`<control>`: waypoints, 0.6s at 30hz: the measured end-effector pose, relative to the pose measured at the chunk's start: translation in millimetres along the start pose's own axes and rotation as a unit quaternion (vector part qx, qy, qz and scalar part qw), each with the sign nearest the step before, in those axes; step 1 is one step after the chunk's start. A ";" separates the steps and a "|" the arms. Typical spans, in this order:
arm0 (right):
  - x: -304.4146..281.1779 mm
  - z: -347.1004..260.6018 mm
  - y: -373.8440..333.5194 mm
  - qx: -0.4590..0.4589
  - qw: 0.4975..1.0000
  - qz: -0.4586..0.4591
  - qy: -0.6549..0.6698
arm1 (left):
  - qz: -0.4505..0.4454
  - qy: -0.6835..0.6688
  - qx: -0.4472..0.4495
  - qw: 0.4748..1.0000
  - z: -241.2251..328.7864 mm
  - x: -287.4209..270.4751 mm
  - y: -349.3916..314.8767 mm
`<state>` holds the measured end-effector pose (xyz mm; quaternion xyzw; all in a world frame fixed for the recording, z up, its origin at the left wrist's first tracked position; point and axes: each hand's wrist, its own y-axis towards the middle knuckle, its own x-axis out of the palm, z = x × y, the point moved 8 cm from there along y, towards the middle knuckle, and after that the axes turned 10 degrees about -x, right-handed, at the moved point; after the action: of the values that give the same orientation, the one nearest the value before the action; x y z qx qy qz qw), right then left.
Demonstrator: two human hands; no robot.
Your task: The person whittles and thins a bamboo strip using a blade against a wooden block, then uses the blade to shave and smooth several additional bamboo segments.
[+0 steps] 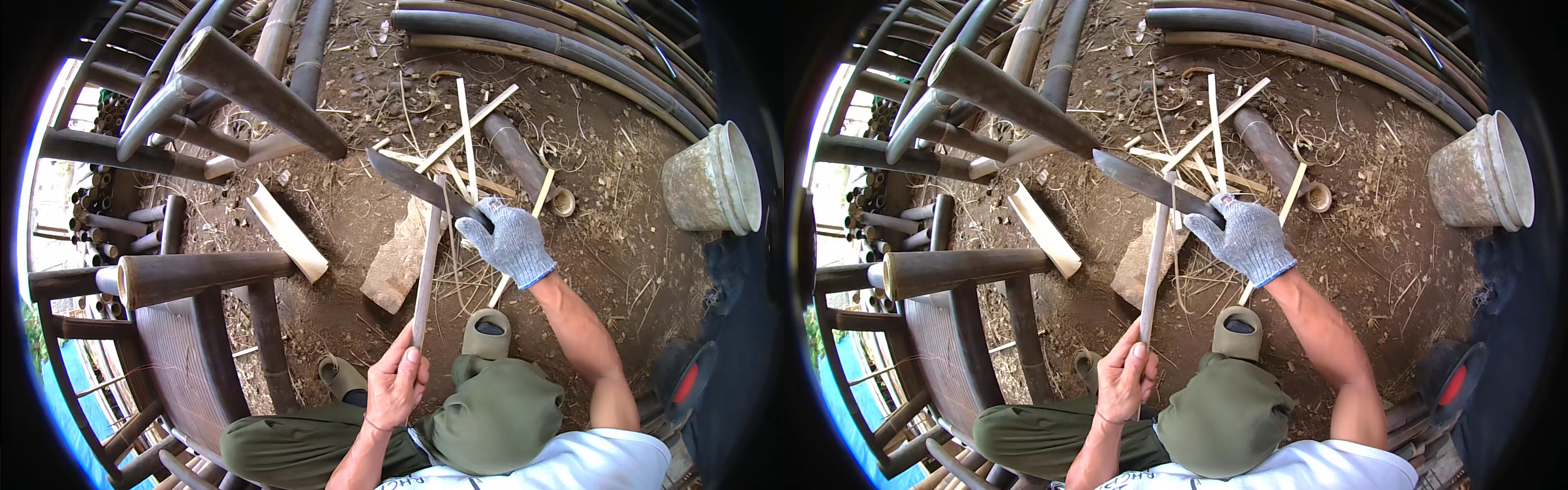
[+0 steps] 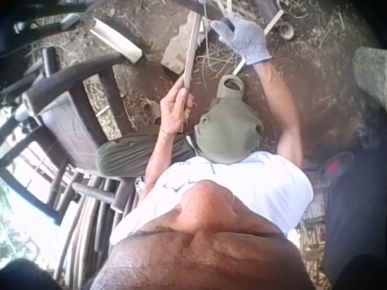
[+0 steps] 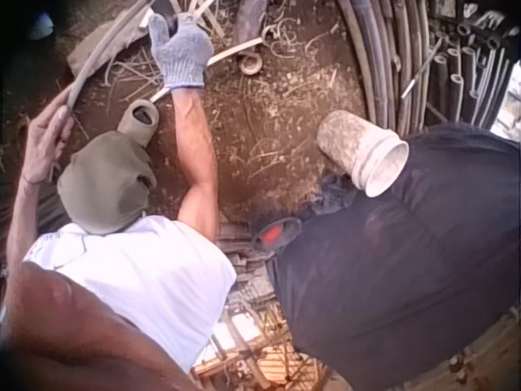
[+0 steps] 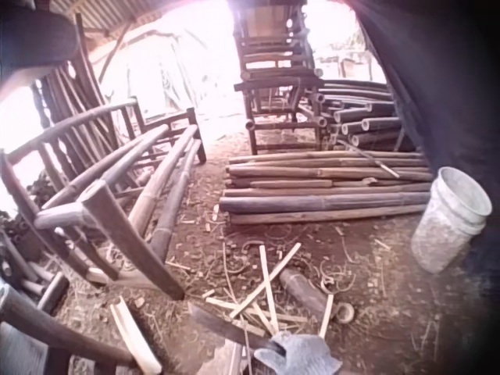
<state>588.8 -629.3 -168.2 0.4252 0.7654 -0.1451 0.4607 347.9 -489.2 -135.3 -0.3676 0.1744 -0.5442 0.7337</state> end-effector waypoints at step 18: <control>9.4 52.8 -34.7 0.349 0.707 0.180 0.588 | 0.010 0.095 -0.003 0.995 32.8 -95.0 -17.6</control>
<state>590.3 -677.6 -210.0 0.6843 0.6852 -0.0368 -0.2466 324.6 -392.0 -114.2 -0.3145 0.2486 -0.5688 0.7181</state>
